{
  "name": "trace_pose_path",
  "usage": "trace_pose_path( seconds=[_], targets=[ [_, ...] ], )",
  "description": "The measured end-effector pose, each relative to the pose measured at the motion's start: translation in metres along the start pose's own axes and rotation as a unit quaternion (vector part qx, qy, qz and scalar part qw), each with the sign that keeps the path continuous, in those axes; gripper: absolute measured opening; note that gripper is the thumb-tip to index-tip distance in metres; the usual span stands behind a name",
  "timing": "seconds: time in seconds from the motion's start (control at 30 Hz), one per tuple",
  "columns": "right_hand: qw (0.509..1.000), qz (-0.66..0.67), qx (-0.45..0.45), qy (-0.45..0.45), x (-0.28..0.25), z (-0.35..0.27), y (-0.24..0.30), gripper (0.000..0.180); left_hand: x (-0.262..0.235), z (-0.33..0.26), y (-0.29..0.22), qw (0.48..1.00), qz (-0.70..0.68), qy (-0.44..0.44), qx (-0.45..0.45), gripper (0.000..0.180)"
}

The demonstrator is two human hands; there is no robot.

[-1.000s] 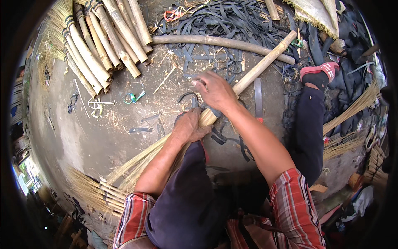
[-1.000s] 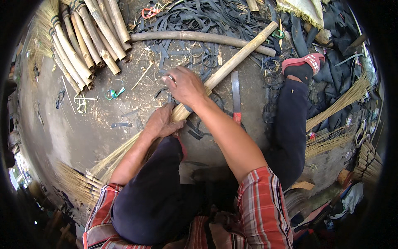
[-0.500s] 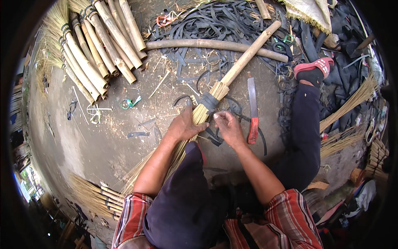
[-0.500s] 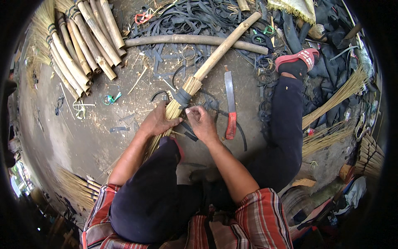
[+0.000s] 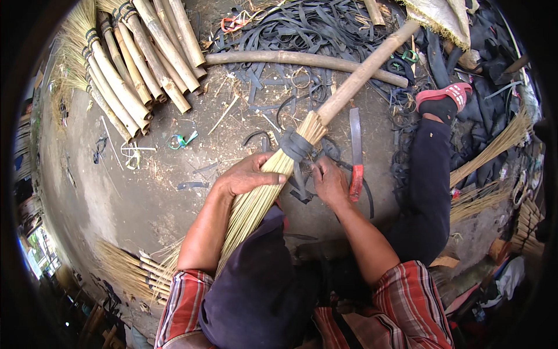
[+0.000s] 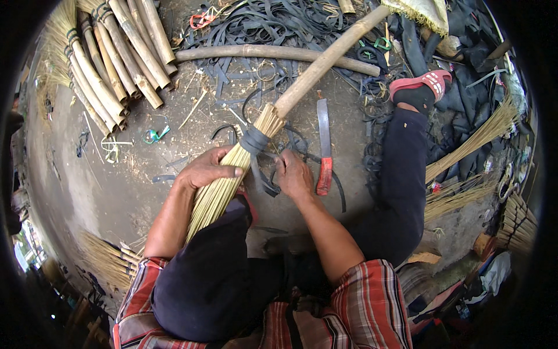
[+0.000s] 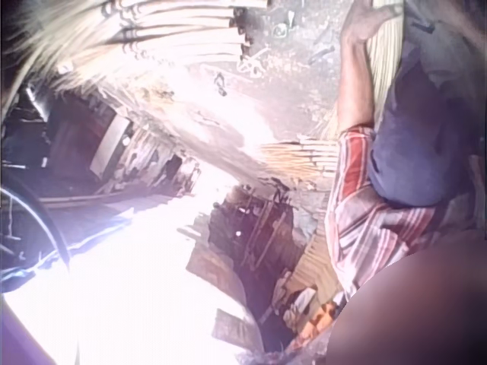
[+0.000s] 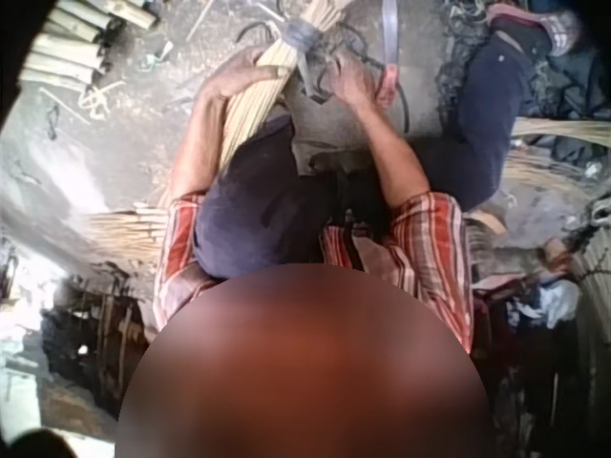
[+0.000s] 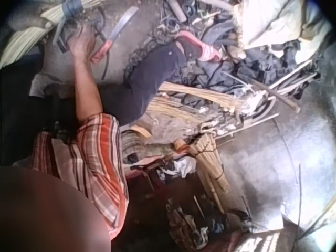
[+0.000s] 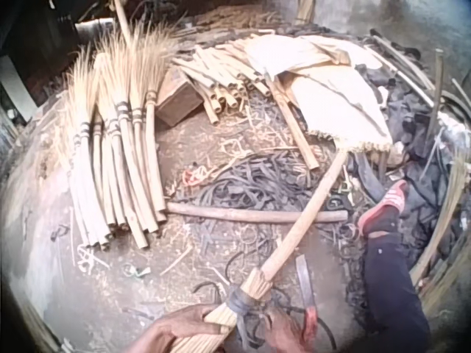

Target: The person assembles a broom by bundling straw-like bristles, attaching a bamboo handle, and securing the joint with black rubber strips. The person uses a knife to cut the strips and a hammer to tap the handle into place. The finished broom is placed with others nearby.

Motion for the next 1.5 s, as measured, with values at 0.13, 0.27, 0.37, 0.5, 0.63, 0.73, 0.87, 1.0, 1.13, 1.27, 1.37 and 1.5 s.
trace_pose_path(
  seconds=[0.13,0.27,0.37,0.5,0.63,0.73,0.87,1.0,1.13,1.27,1.37,1.5],
  targets=[
    [0.979,-0.045,-0.095,-0.176,-0.031,0.046,-0.015,0.020,0.026,-0.002,0.004,0.992,0.009,0.122,-0.021,0.069],
    [0.964,0.011,-0.123,-0.236,-0.059,0.070,-0.027,0.026,0.036,-0.004,-0.017,0.982,0.158,0.075,0.066,0.078],
    [0.998,-0.038,-0.002,-0.056,-0.061,0.056,-0.028,0.029,0.030,-0.003,-0.031,0.945,0.310,-0.071,0.084,0.093],
    [0.976,-0.035,0.089,0.196,-0.061,0.029,0.008,0.033,0.020,0.005,-0.030,0.890,0.397,-0.226,0.007,0.105],
    [0.988,-0.061,-0.138,-0.037,-0.063,0.030,0.083,0.034,0.021,0.013,-0.020,0.880,0.396,-0.263,-0.011,0.100],
    [0.953,-0.185,-0.233,-0.056,-0.045,0.037,0.103,0.030,0.025,0.014,-0.015,0.859,0.426,-0.284,-0.020,0.089],
    [0.943,-0.154,-0.285,-0.080,-0.037,0.032,0.101,0.022,0.027,0.003,-0.034,0.745,0.532,-0.388,0.108,0.078],
    [0.974,0.152,-0.158,-0.063,-0.039,0.014,0.074,0.017,0.005,0.011,-0.021,0.890,0.363,-0.276,-0.004,0.076],
    [0.961,0.260,-0.030,-0.085,-0.044,0.005,0.033,0.022,0.012,0.017,-0.023,0.854,0.448,-0.265,-0.013,0.083],
    [0.987,0.132,-0.058,-0.070,-0.050,0.009,0.006,0.021,0.003,0.017,-0.025,0.886,0.372,-0.268,-0.068,0.095],
    [0.994,0.040,-0.087,-0.051,-0.050,0.012,-0.003,0.022,0.006,0.019,-0.021,0.950,0.248,-0.183,-0.049,0.087],
    [0.996,-0.025,-0.078,0.022,-0.039,0.009,-0.003,0.020,0.005,0.017,-0.017,0.822,0.458,-0.338,-0.023,0.084]
  ],
)
Point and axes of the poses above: each hand's wrist, its own z-axis towards the middle knuckle, its own x-axis out of the palm, y = z × x, the point moved 6 cm from there along z, towards the middle knuckle, and after that the axes turned 8 degrees about -x, right-handed, at the moved point
